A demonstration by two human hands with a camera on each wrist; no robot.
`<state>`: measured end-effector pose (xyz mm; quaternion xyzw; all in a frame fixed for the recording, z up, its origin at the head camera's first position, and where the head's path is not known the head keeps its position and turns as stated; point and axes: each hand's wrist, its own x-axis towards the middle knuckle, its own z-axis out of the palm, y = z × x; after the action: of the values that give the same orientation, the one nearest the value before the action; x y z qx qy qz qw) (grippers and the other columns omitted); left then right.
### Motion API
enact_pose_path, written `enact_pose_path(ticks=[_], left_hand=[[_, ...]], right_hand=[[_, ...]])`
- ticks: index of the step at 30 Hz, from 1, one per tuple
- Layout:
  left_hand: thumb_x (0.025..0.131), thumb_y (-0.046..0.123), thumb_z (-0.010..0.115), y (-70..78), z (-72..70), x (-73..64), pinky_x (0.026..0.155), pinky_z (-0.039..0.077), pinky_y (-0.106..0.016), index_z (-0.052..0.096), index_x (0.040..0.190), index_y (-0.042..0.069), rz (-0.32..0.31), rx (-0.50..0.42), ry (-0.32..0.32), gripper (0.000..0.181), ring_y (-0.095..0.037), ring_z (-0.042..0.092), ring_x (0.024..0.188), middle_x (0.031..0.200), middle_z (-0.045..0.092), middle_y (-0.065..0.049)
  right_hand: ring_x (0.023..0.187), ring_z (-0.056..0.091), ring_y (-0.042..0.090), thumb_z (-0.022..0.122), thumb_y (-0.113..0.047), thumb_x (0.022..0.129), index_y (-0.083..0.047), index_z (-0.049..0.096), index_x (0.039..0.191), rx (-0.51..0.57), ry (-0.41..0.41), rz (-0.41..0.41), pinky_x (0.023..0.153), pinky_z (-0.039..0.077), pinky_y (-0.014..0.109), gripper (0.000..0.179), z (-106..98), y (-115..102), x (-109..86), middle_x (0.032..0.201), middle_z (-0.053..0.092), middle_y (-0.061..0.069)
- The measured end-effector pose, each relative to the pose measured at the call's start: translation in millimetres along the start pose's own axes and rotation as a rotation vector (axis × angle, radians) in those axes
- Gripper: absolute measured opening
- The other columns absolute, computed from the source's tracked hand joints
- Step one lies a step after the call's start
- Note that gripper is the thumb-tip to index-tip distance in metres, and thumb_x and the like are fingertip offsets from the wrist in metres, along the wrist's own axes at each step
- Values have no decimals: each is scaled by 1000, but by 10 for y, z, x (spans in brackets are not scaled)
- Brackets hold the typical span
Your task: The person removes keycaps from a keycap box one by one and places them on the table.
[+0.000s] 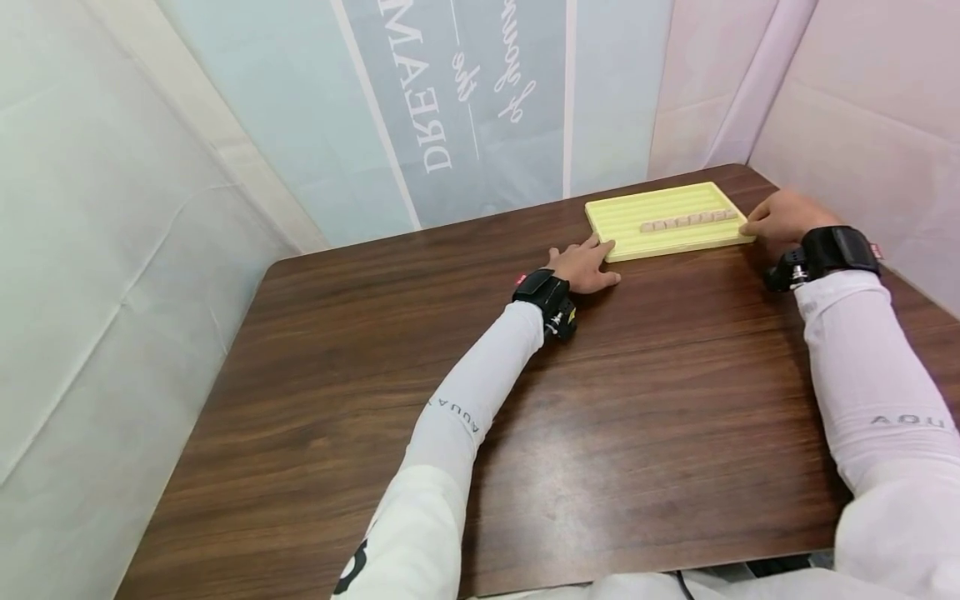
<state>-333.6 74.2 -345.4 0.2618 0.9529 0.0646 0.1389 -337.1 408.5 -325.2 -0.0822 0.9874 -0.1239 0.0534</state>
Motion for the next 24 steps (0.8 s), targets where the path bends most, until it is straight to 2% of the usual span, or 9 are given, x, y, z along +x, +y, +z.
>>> enact_pose_path(ticks=[4, 11, 17, 24], left_hand=[[99, 53, 41, 15, -22, 19, 122, 7, -56, 9, 154, 36, -4, 11, -5, 66, -19, 16, 151, 164, 4, 8], [98, 54, 40, -33, 42, 24, 121, 9, -58, 11, 154, 35, -4, 44, 9, 66, -15, 23, 149, 163, 12, 9], [99, 53, 41, -30, 40, -6, 121, 6, -59, 12, 155, 32, 8, 51, 18, 67, -16, 21, 150, 163, 13, 7], [99, 53, 41, -15, 8, -37, 122, 6, -57, 13, 155, 30, 17, 79, 26, 67, -17, 19, 150, 163, 14, 4]], right_hand=[[72, 51, 22, 58, -17, 91, 12, 67, 101, 5, 26, 13, 62, 40, 30, 32, 5, 26, 3, 82, 66, 20], [76, 53, 25, 59, -17, 90, 10, 68, 101, -19, 23, 15, 63, 41, 32, 31, 75, -17, 0, 88, 67, 23], [77, 53, 27, 59, -20, 90, 11, 67, 104, 29, 25, 44, 63, 39, 31, 34, 87, -16, 2, 89, 67, 24], [78, 53, 28, 58, -22, 90, 9, 68, 105, 29, 25, 47, 62, 39, 30, 35, 66, -34, -17, 91, 66, 24]])
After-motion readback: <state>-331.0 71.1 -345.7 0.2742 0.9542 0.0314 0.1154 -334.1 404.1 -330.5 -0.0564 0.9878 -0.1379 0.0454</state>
